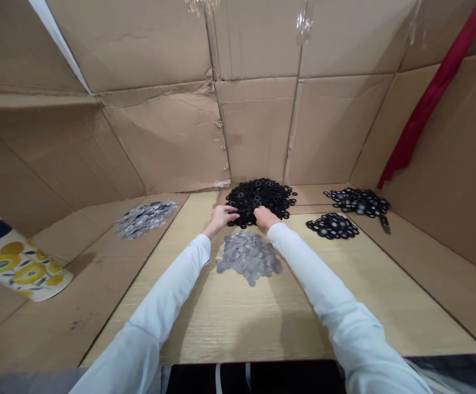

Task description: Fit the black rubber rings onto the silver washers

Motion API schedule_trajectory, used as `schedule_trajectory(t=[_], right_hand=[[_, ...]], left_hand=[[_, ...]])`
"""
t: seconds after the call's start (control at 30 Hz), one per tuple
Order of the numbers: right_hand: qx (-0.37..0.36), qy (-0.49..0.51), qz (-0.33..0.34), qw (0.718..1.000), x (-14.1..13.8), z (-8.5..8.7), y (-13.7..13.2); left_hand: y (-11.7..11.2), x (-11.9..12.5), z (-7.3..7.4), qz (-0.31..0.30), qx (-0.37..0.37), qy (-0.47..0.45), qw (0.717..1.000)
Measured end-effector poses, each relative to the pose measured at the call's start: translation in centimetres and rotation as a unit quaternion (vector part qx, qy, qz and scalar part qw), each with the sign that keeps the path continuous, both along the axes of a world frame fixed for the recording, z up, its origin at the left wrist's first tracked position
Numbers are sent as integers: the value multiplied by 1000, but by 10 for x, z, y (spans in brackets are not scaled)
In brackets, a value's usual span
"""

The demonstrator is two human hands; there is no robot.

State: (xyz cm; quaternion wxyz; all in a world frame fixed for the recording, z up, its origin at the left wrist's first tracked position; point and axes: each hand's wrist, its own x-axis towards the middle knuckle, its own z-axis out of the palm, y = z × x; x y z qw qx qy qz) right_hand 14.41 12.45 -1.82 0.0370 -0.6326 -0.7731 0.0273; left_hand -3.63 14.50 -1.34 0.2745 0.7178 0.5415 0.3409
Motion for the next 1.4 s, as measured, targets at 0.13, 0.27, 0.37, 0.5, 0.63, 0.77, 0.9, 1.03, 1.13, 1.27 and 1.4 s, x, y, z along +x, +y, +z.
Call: schedule_trajectory(t=[0.13, 0.27, 0.37, 0.5, 0.63, 0.77, 0.9, 1.03, 1.13, 1.27, 1.4], right_hand=[[3, -17, 25, 1000, 4, 3, -3], [13, -26, 40, 999, 3, 3, -3], [22, -23, 34, 999, 0, 2, -3], [29, -2, 16, 999, 3, 2, 0], [35, 24, 6, 999, 15, 10, 3], [42, 46, 25, 998, 17, 20, 3], [50, 44, 66, 996, 3, 20, -2], [41, 16, 81, 996, -12, 11, -6], [35, 11, 82, 996, -16, 7, -7], [36, 1, 76, 996, -17, 6, -4], [36, -10, 76, 996, -17, 8, -2]], left_hand=[[-3, -1, 0, -14, -18, -11, 1000], [-7, 1, 0, -11, -43, -45, 998], [-9, 5, 0, -9, -75, -84, 994], [-9, 7, -1, -5, -77, -104, 992], [-4, 4, -6, -6, -81, -124, 989], [1, 0, -13, -9, -84, -143, 986], [3, -1, -16, -2, -71, -142, 987], [7, -3, -16, 17, -58, -136, 989], [12, -7, -18, 20, -55, -138, 989], [14, -11, -21, 9, -64, -153, 986], [15, -13, -24, 5, -71, -170, 983]])
